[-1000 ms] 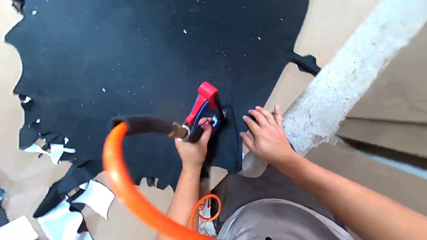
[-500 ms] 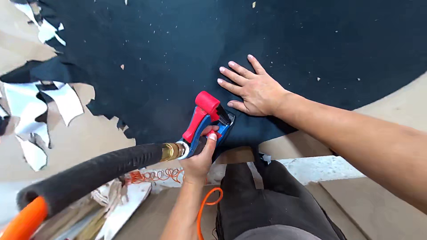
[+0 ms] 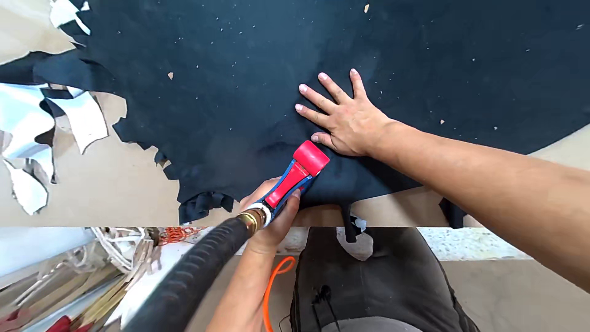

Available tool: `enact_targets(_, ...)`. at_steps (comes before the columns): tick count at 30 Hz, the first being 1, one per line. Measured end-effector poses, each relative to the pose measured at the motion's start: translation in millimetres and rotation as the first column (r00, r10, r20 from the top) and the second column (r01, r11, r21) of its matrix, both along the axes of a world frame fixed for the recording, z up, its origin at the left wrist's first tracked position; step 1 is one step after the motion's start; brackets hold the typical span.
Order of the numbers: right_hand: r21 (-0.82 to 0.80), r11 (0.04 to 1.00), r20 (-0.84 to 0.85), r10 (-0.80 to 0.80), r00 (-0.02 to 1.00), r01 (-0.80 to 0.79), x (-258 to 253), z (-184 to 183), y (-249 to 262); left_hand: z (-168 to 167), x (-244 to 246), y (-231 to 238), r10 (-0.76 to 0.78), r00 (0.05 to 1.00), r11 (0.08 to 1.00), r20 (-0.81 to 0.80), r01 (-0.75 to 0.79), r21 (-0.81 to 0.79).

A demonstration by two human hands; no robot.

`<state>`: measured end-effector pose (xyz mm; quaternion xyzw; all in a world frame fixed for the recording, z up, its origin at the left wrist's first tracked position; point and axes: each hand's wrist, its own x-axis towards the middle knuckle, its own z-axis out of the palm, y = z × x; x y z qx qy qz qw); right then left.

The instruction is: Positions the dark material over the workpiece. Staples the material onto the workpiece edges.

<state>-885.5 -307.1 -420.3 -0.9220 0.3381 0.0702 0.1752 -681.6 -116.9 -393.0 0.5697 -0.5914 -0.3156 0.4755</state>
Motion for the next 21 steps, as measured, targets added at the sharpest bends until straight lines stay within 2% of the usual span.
enact_targets(5,-0.025,0.965,0.072,0.261,0.963,-0.260,5.0,-5.9,-12.9,3.5,-22.5,3.3,0.098,0.995,0.992,0.024,-0.096,-0.076)
enact_targets(10,-0.006,0.968,0.060,0.251,0.966,-0.251,7.0,-5.5,-12.2,-9.1,-17.3,6.0,0.111,0.990,0.993,-0.090,-0.115,-0.040)
enact_targets(18,-0.002,0.968,0.049,0.253,0.966,-0.253,9.5,-6.9,-11.7,-6.7,-33.7,10.3,0.315,0.918,0.948,-0.243,-0.317,0.029)
enact_targets(21,-0.003,0.964,0.047,0.265,0.963,-0.265,13.0,-6.9,-10.7,-5.6,-33.9,9.1,0.347,0.897,0.936,-0.274,-0.352,0.033)
